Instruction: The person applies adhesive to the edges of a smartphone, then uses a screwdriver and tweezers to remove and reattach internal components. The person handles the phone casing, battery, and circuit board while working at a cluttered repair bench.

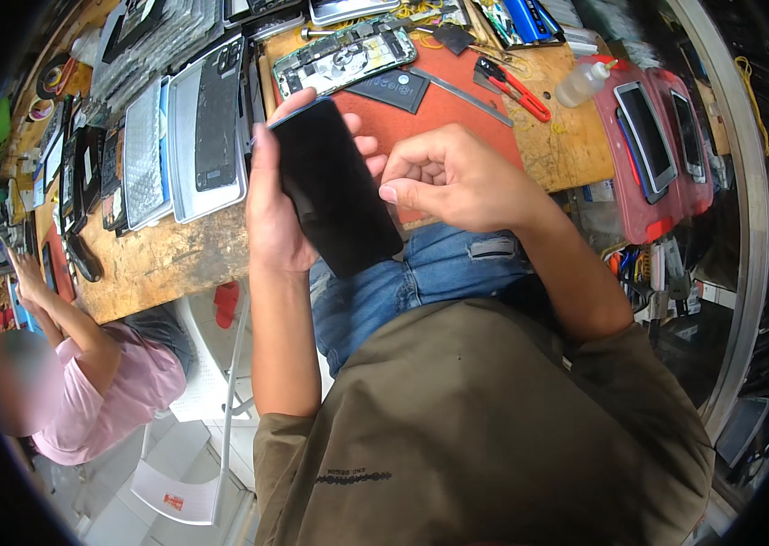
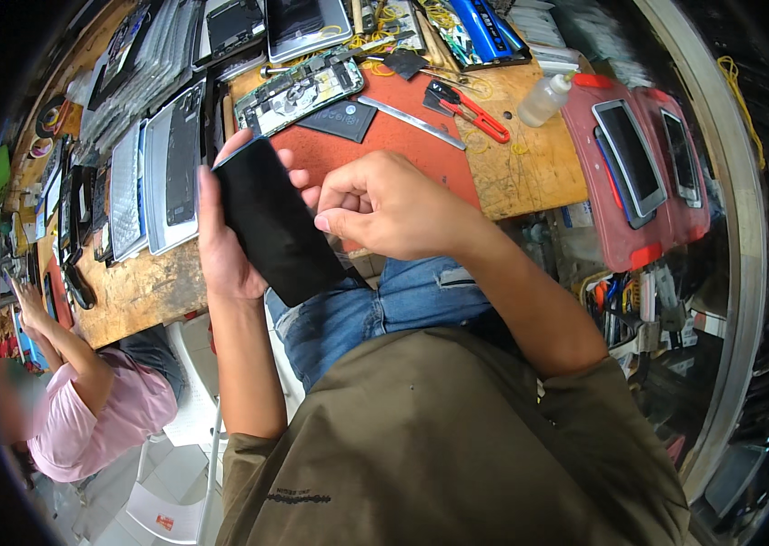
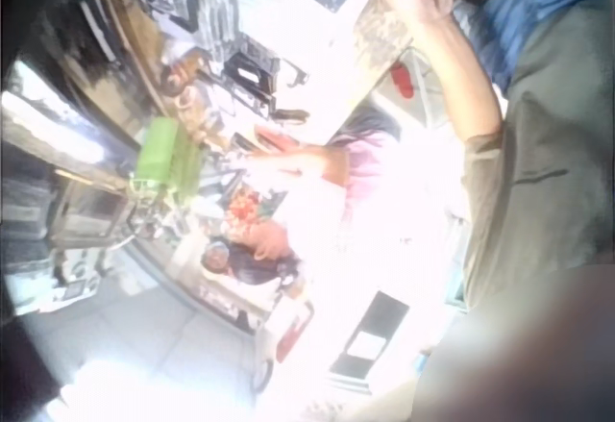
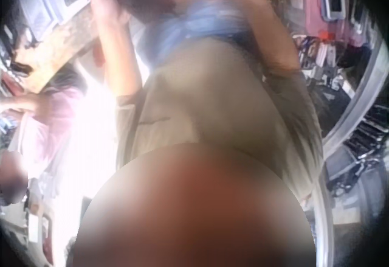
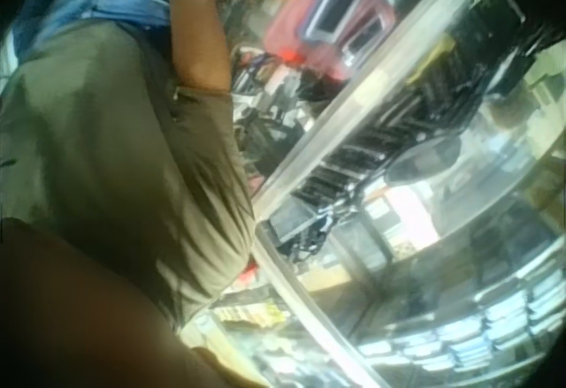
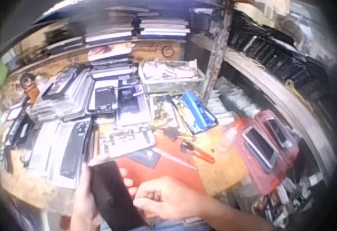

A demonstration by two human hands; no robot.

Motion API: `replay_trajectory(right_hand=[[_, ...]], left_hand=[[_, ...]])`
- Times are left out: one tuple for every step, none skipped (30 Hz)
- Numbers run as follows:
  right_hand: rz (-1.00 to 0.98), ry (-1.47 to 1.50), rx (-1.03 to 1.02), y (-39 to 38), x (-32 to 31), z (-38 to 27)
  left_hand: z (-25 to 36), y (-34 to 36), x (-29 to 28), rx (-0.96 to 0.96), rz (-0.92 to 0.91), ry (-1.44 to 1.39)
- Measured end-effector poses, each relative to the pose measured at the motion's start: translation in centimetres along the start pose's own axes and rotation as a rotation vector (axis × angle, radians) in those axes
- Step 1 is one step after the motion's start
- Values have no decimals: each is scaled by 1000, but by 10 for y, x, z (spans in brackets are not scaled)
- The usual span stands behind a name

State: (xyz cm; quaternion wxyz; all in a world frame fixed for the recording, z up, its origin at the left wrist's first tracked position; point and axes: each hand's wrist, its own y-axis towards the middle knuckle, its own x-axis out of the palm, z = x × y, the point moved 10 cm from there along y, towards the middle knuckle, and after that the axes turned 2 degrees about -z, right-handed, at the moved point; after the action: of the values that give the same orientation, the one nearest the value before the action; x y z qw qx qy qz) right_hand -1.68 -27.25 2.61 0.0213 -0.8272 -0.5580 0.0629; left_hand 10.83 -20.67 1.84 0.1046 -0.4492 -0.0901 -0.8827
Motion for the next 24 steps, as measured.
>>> replay_trajectory(right_hand=[[-6, 17, 0, 0, 1, 0], [16, 108, 30, 0, 0, 3], [36, 198, 61, -2, -1, 6], [46, 311, 60, -4, 0, 5], [129, 260, 85, -7, -6, 7], [202, 231, 78, -10, -9, 6], [276, 220, 32, -14, -12, 1], [351, 277, 29, -17, -11, 3], [419, 285, 8, -20, -8, 2], [500, 293, -10, -24, -5, 3], [580, 303, -28, -28, -5, 3], [577, 302, -60, -27, 0, 0], [523, 303, -92, -26, 3, -5], [465, 300, -67, -24, 4, -6], [415, 294, 6, -24, 3, -3], [299, 302, 70, -23, 3, -3], [275, 262, 20, -25, -4, -13], [273, 210, 31, -28, -13, -18], [278, 161, 13, -30, -19, -25], [269, 103, -14, -31, -21, -31], [229, 76, 55, -29, -18, -28], [170, 49, 56, -27, -12, -31], [107, 21, 51, -26, -6, -34], [121, -3, 35, -27, -5, -37]], left_hand=[[1, 0, 1, 14, -43, -78], [3, -2, -6, 34, 6, -68], [8, -2, -11, 72, 36, -122], [10, -4, -18, 98, 92, -160], [15, -5, -22, 139, 125, -191], [17, -5, -23, 159, 139, -171], [16, -6, -24, 165, 154, -179], [16, -6, -23, 176, 160, -182], [17, -6, -21, 189, 150, -179], [17, -6, -18, 199, 133, -217], [15, -6, -17, 197, 135, -224], [15, -6, -15, 201, 131, -223], [15, -6, -13, 205, 128, -223], [14, -5, -8, 193, 86, -301], [14, -5, -5, 183, 67, -288], [15, -5, -1, 175, 47, -275], [16, -5, 5, 171, 18, -270], [14, -7, 7, 147, 26, -248], [11, -7, 12, 118, 18, -238], [8, -8, 18, 96, -2, -229], [4, -9, 24, 72, -22, -219], [1, -12, 25, 60, 3, -196], [1, -13, 28, 62, 11, -165], [1, -16, 30, 68, 23, -135]])
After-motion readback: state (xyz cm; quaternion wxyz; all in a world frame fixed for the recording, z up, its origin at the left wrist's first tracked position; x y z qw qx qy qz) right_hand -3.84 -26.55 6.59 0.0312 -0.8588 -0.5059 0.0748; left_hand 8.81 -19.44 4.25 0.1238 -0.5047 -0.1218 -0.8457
